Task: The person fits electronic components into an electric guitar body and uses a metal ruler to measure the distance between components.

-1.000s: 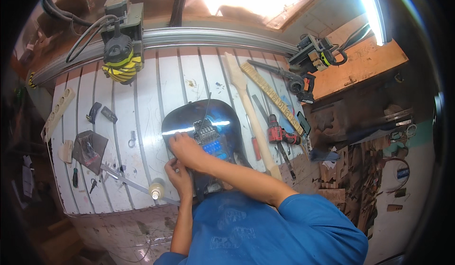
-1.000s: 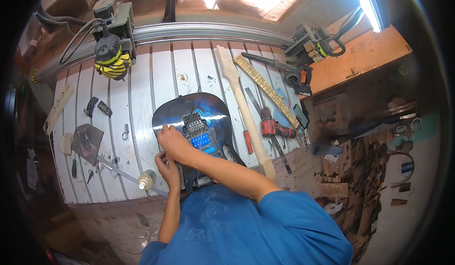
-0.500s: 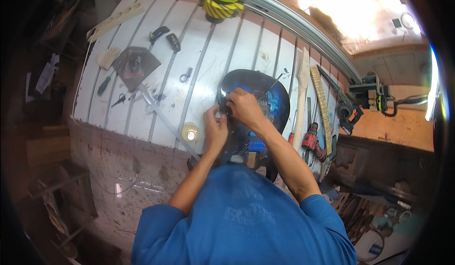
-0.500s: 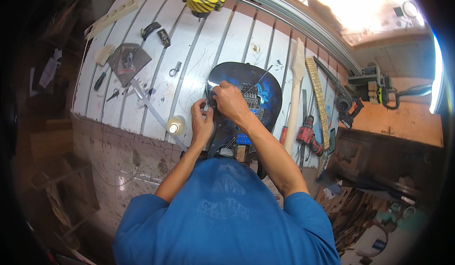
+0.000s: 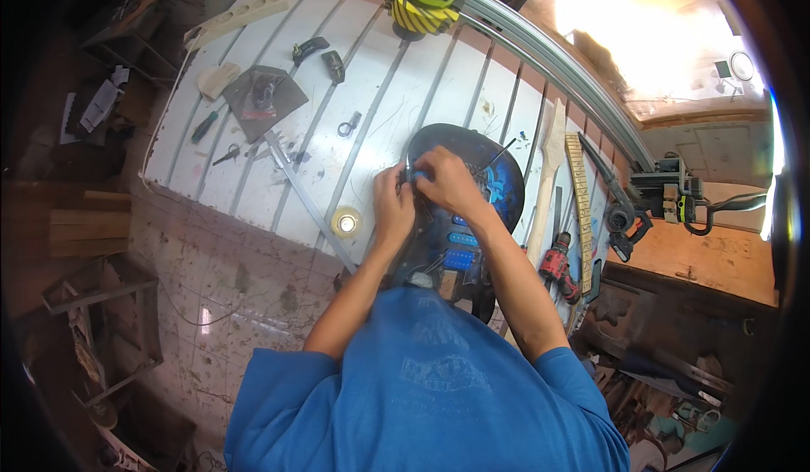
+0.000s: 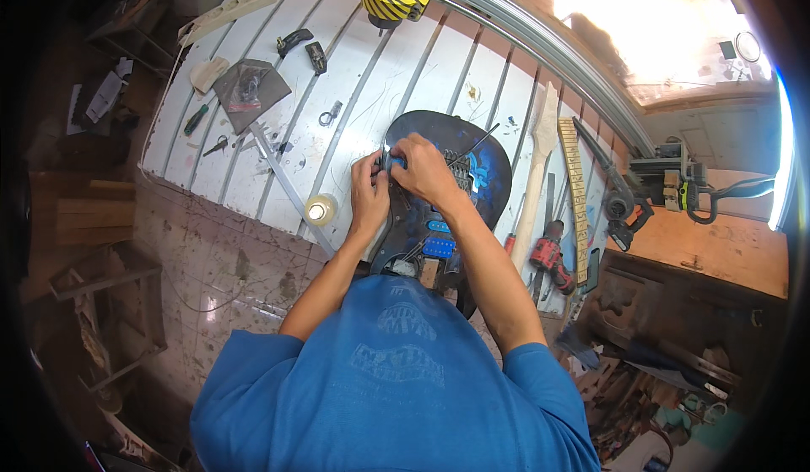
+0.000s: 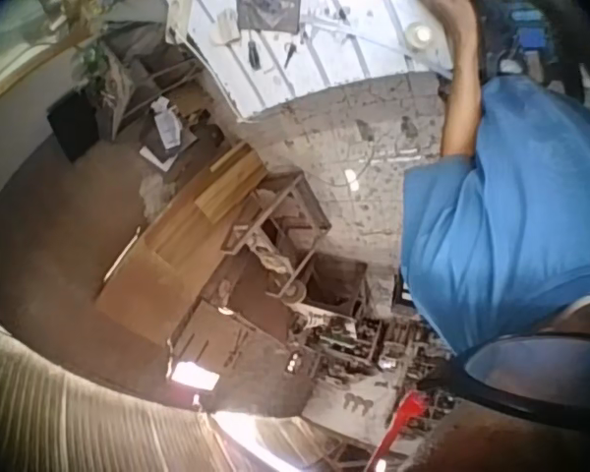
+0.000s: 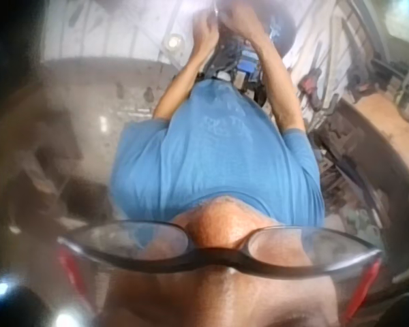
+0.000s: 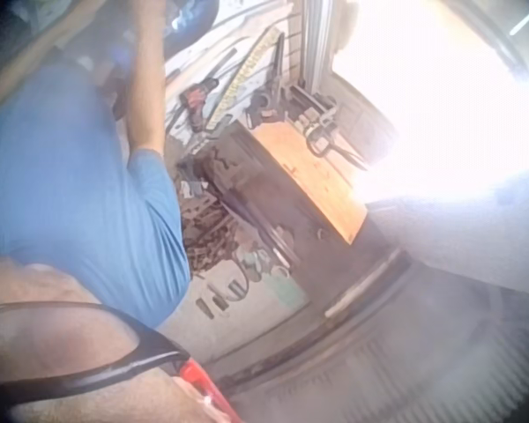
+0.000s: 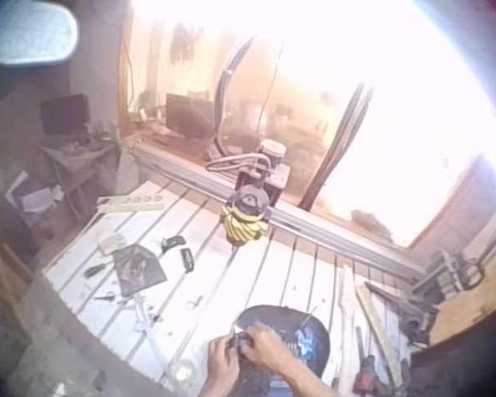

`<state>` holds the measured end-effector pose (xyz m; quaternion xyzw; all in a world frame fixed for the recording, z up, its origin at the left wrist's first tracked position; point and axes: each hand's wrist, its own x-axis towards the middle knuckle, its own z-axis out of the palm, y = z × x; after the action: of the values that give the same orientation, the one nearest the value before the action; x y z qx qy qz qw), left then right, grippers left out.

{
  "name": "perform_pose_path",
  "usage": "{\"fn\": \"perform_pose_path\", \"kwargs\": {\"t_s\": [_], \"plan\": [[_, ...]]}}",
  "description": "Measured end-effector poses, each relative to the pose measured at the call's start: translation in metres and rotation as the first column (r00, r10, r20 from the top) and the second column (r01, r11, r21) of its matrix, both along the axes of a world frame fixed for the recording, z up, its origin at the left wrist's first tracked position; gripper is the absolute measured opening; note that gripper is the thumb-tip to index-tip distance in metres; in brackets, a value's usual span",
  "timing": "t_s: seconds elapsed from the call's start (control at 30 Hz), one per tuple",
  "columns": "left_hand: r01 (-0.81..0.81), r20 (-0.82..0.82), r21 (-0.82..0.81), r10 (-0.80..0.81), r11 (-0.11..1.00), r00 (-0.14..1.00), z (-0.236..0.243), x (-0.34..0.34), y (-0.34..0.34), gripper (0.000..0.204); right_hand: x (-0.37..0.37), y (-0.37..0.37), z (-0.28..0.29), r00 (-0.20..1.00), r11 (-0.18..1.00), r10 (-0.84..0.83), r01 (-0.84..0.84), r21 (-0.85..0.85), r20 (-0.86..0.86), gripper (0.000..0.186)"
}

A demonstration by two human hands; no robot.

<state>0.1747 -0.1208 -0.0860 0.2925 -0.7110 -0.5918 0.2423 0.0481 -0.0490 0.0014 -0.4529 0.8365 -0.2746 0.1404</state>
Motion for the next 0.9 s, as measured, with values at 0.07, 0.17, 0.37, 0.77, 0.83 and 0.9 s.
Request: {"fn": "perform_pose_path", "kwargs": {"t_s": [0.07,0.17,0.37,0.77,0.83,0.9], "plan": [[-0.012,-0.013,-0.097,0.011,0.995,1.0,-0.004,0.004,0.005,0.041,-0.006,-0.004,-0.004,1.0,0.999,0.009,-0.009,-0.031,0.001,0.019],[-0.07,-0.028,-0.264,0.065,0.962,0.997,-0.022,0.005,0.018,0.041,-0.007,-0.006,-0.023,0.993,1.0,0.002,-0.005,-0.027,-0.116,0.018],[-0.062,-0.054,-0.316,0.047,0.947,0.997,-0.035,0.0,0.025,0.051,0.007,-0.023,-0.06,0.965,0.984,-0.059,0.1,0.149,-0.256,0.031],[-0.038,-0.078,-0.283,0.017,0.958,0.997,-0.028,0.005,0.02,0.049,0.037,-0.023,-0.032,0.944,0.945,-0.265,0.295,0.142,-0.195,0.038],[-0.021,-0.05,-0.318,0.005,0.948,0.999,-0.025,0.006,0.021,0.048,0.035,-0.02,-0.028,0.955,0.952,-0.248,0.271,0.142,-0.163,0.036],[-0.04,-0.072,-0.3,0.019,0.953,0.997,-0.032,0.005,0.018,0.047,0.035,-0.018,-0.02,0.968,0.962,-0.207,0.228,0.15,-0.141,0.033]]}}
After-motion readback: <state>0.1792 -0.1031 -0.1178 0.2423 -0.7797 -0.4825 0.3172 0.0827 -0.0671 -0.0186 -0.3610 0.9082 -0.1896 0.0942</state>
